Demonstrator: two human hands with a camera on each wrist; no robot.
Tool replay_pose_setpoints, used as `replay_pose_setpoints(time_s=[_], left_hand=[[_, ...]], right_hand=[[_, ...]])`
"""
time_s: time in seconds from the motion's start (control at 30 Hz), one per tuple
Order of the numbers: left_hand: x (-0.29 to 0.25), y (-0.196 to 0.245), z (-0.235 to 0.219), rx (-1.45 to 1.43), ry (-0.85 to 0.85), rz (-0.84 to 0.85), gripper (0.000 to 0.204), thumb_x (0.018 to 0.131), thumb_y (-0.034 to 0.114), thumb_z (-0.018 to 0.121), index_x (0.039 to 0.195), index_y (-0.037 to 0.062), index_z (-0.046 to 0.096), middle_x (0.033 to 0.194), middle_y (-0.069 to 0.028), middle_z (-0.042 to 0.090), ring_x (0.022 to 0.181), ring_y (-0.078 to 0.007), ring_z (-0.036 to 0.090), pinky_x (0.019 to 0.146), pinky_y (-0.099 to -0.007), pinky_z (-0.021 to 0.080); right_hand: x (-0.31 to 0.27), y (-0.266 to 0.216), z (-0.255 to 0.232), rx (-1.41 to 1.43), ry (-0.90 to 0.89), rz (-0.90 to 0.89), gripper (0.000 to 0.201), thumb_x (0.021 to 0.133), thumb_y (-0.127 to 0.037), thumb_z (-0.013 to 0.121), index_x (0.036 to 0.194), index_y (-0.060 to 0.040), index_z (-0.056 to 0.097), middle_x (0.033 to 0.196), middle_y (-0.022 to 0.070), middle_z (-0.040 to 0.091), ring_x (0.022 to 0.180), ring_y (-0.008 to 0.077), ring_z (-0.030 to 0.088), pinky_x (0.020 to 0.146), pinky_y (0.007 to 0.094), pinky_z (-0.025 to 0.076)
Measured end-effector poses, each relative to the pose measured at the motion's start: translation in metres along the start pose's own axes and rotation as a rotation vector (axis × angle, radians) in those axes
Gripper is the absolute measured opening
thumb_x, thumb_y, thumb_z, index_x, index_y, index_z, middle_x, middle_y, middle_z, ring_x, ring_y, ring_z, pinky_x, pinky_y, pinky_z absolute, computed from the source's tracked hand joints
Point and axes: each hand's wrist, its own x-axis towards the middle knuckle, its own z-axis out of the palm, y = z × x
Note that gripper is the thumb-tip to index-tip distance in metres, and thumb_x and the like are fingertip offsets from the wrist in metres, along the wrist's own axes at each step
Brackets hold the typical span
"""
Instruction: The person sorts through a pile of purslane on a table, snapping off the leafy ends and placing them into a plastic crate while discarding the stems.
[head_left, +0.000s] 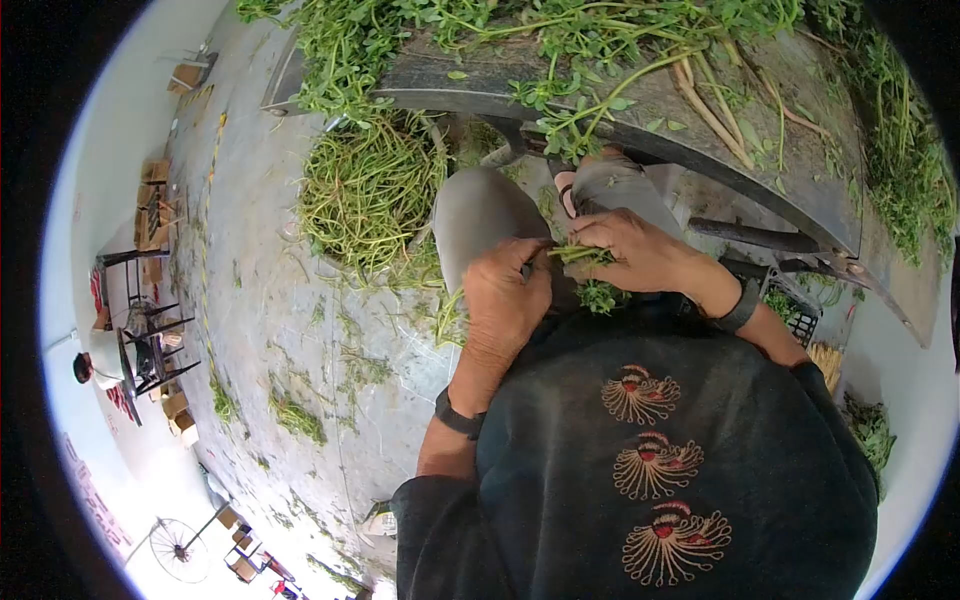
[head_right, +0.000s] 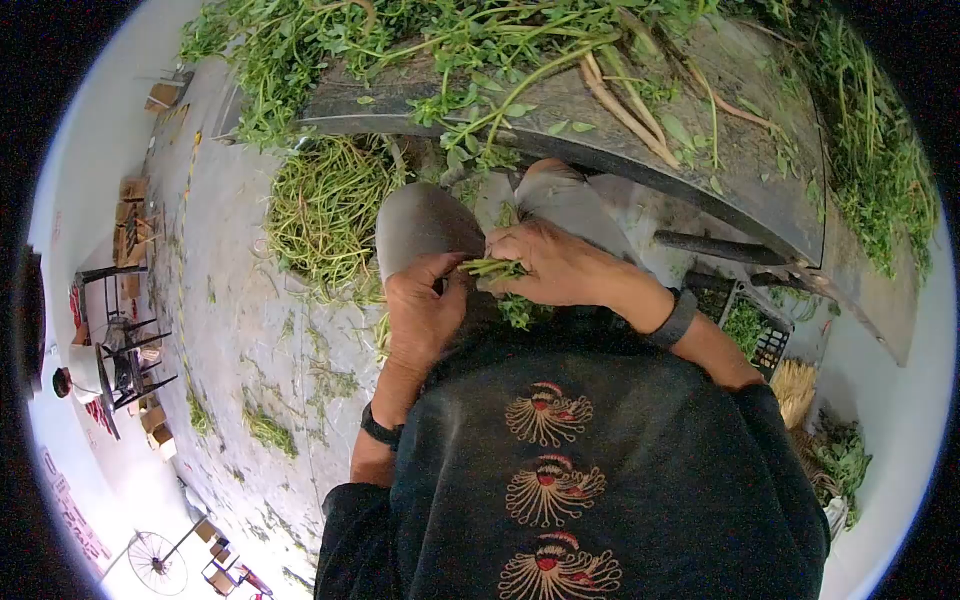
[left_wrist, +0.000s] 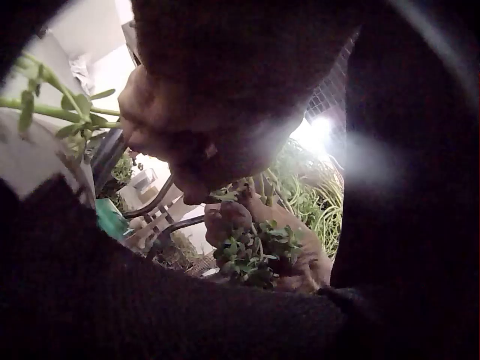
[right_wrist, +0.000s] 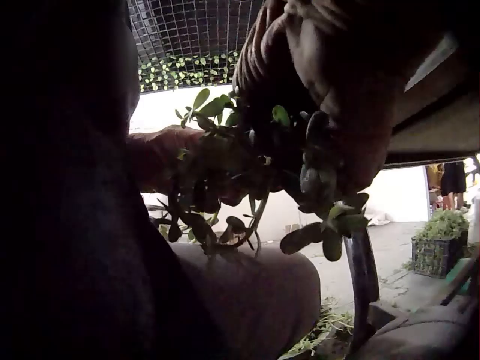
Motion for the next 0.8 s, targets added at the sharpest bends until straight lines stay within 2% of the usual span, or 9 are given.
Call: replay_pose_setpoints(time_s=[0.07,0.13,0.17,0.27,0.33,0.43,0.53,0.67,0.8], left_hand=[[0.000,-0.006,-0.002,-0.008,0.010,0.032,0.009,0.075,0.003,0.060,0.082,0.0029,0.067,0.076,-0.0144,0.065,0.071,-0.0320,0.063,0.061,-0.0347,0.049],[0.001,-0.027,-0.008,0.253,0.015,-0.169,0.009,0.075,0.004,0.061,0.082,0.0031,0.067,0.077,-0.0151,0.065,0.068,-0.0288,0.064,0.061,-0.0326,0.048],[0.002,-0.050,-0.014,0.110,0.100,-0.173,0.010,0.078,0.007,0.061,0.083,0.0018,0.067,0.076,-0.0108,0.065,0.062,-0.0212,0.059,0.058,-0.0292,0.047],[0.006,-0.113,-0.050,-0.230,0.194,-0.177,0.018,0.086,0.019,0.061,0.090,0.0023,0.067,0.072,0.0014,0.060,0.053,-0.0065,0.047,0.048,-0.0218,0.038],[0.018,-0.109,-0.092,-0.292,0.195,-0.327,0.022,0.088,0.024,0.060,0.097,0.0045,0.065,0.067,0.0048,0.053,0.050,-0.0035,0.040,0.044,-0.0186,0.031],[0.043,-0.110,-0.157,-0.262,0.307,-0.363,0.020,0.090,0.022,0.055,0.097,0.0061,0.064,0.065,0.0077,0.048,0.050,-0.0007,0.034,0.044,-0.0169,0.026],[0.068,-0.093,-0.214,-0.166,0.373,-0.244,0.022,0.091,0.023,0.054,0.098,0.0047,0.064,0.065,0.0069,0.047,0.051,-0.0007,0.037,0.044,-0.0160,0.028],[0.095,-0.088,-0.255,-0.062,0.351,-0.049,0.021,0.091,0.022,0.054,0.098,0.0042,0.064,0.065,0.0044,0.049,0.056,-0.0020,0.041,0.050,-0.0173,0.033],[0.116,-0.088,-0.260,0.135,0.277,0.024,0.026,0.089,0.020,0.058,0.105,0.0003,0.061,0.083,-0.0041,0.060,0.080,-0.0125,0.055,0.073,-0.0244,0.044]], right_hand=[[0.000,-0.008,0.001,-0.014,0.004,-0.041,0.022,0.080,-0.019,0.065,0.085,0.0020,0.059,0.080,0.0138,0.057,0.072,0.0292,0.056,0.064,0.0348,0.043],[0.000,-0.026,0.002,0.488,-0.295,-0.141,0.022,0.081,-0.019,0.064,0.083,0.0014,0.058,0.081,0.0124,0.057,0.074,0.0282,0.056,0.066,0.0346,0.043],[-0.001,-0.042,0.003,0.505,-0.365,-0.221,0.021,0.083,-0.019,0.064,0.080,0.0005,0.057,0.077,0.0107,0.056,0.073,0.0272,0.057,0.065,0.0346,0.043],[-0.006,-0.039,0.003,0.487,-0.419,-0.095,0.024,0.084,-0.024,0.064,0.084,0.0002,0.060,0.076,0.0082,0.059,0.072,0.0215,0.058,0.064,0.0350,0.043],[-0.009,-0.012,-0.002,0.366,-0.233,0.434,0.030,0.085,-0.029,0.064,0.092,0.0009,0.062,0.078,0.0078,0.062,0.074,0.0146,0.058,0.064,0.0320,0.043],[-0.015,0.013,-0.004,0.371,-0.008,0.605,0.038,0.084,-0.033,0.065,0.097,0.0036,0.062,0.082,0.0083,0.063,0.077,0.0114,0.055,0.067,0.0284,0.044],[-0.012,0.011,-0.004,0.470,0.129,0.738,0.036,0.084,-0.027,0.067,0.096,0.0061,0.060,0.092,0.0055,0.061,0.083,0.0096,0.053,0.072,0.0256,0.042],[-0.010,0.002,-0.002,0.448,0.233,0.646,0.044,0.082,-0.035,0.067,0.096,0.0065,0.062,0.084,0.0057,0.061,0.078,0.0107,0.053,0.069,0.0263,0.043],[-0.013,0.020,0.003,0.469,0.160,0.703,0.046,0.083,-0.034,0.066,0.102,0.0068,0.060,0.089,0.0062,0.061,0.082,0.0107,0.053,0.071,0.0260,0.043]])
